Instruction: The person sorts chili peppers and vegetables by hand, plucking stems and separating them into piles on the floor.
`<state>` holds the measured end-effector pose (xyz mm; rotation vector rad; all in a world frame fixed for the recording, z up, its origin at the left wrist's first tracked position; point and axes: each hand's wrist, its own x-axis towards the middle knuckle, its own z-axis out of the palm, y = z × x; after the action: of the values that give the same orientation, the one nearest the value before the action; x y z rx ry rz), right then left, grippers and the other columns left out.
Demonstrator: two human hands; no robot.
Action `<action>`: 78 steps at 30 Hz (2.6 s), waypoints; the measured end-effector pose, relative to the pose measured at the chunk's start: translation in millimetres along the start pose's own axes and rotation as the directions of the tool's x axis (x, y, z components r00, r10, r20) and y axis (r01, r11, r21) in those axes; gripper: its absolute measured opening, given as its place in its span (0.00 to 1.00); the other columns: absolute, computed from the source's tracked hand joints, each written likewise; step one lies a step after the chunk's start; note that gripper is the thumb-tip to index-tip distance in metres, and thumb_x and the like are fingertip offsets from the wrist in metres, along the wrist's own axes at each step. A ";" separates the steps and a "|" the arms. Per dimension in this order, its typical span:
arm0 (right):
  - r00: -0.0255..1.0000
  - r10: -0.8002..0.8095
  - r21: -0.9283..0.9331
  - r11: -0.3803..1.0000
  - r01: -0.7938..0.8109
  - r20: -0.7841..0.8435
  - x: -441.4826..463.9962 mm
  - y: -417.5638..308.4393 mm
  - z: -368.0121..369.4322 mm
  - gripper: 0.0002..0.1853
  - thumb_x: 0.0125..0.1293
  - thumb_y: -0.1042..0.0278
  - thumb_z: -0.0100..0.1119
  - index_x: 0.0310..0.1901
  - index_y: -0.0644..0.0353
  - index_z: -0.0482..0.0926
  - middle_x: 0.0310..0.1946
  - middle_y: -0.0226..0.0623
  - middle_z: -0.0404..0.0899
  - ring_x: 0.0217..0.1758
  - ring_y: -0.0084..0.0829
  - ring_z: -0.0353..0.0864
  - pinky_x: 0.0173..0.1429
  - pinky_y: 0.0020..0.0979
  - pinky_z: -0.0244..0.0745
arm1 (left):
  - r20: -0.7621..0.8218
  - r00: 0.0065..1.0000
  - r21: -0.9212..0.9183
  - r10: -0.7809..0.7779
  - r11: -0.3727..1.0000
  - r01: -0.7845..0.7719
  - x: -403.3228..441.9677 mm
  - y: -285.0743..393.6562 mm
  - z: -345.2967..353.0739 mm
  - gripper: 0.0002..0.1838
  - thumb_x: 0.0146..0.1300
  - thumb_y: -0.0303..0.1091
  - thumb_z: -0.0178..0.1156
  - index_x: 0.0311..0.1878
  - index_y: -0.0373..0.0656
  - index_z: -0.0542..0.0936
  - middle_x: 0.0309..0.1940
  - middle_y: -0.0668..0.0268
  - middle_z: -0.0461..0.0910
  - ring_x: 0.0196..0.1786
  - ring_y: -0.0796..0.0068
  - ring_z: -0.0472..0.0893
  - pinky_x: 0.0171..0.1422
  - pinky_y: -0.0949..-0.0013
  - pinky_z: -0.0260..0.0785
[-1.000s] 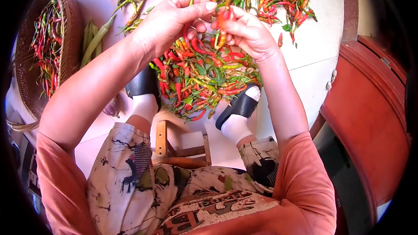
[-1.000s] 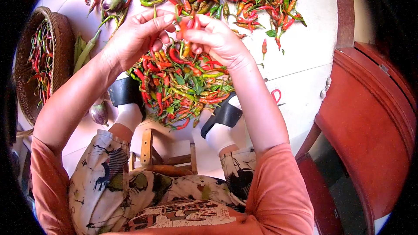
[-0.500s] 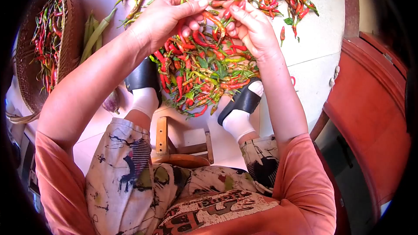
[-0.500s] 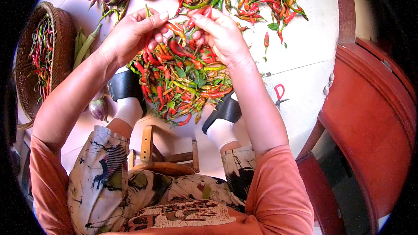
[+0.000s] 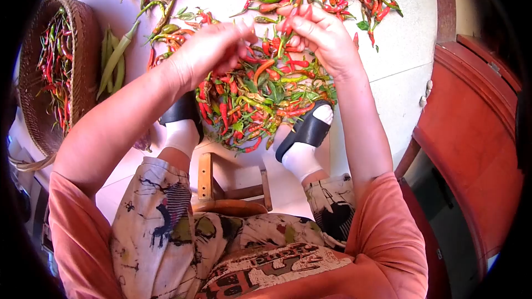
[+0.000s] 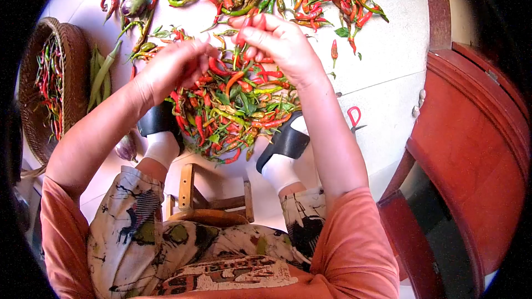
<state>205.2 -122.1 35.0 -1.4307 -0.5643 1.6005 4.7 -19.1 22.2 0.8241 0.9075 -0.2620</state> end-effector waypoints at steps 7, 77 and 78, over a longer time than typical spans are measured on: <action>0.986 -0.165 -0.544 0.826 0.145 0.012 -14.9 -9.7 52.0 0.18 0.57 0.62 0.62 0.43 0.67 0.75 0.35 0.43 0.80 0.33 0.35 0.80 0.41 0.33 0.75 | 0.171 0.979 -0.580 0.107 0.815 0.013 18.4 10.8 9.6 0.26 0.67 0.58 0.46 0.49 0.44 0.75 0.44 0.64 0.80 0.43 0.74 0.80 0.45 0.66 0.72; 0.776 -0.356 -0.833 0.410 -0.372 -0.521 46.1 45.9 -23.0 0.17 0.54 0.55 0.63 0.42 0.54 0.78 0.30 0.34 0.83 0.33 0.39 0.82 0.40 0.39 0.75 | 0.072 0.997 -0.205 -0.014 0.978 0.028 25.6 -12.6 -3.7 0.11 0.66 0.35 0.53 0.43 0.37 0.77 0.28 0.64 0.80 0.22 0.81 0.77 0.21 0.80 0.68; 0.776 -0.355 -0.834 0.407 -0.373 -0.521 44.3 47.3 -24.3 0.17 0.54 0.55 0.63 0.42 0.54 0.78 0.30 0.34 0.83 0.33 0.39 0.82 0.40 0.39 0.75 | 0.071 0.997 -0.241 0.006 0.970 0.012 25.9 -14.2 -3.2 0.11 0.66 0.35 0.53 0.45 0.37 0.77 0.32 0.64 0.81 0.23 0.81 0.77 0.22 0.80 0.69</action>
<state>216.2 -114.1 -32.8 -2.6703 -1.1078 0.5388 11.1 -23.0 -6.5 0.5848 0.8547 -0.1777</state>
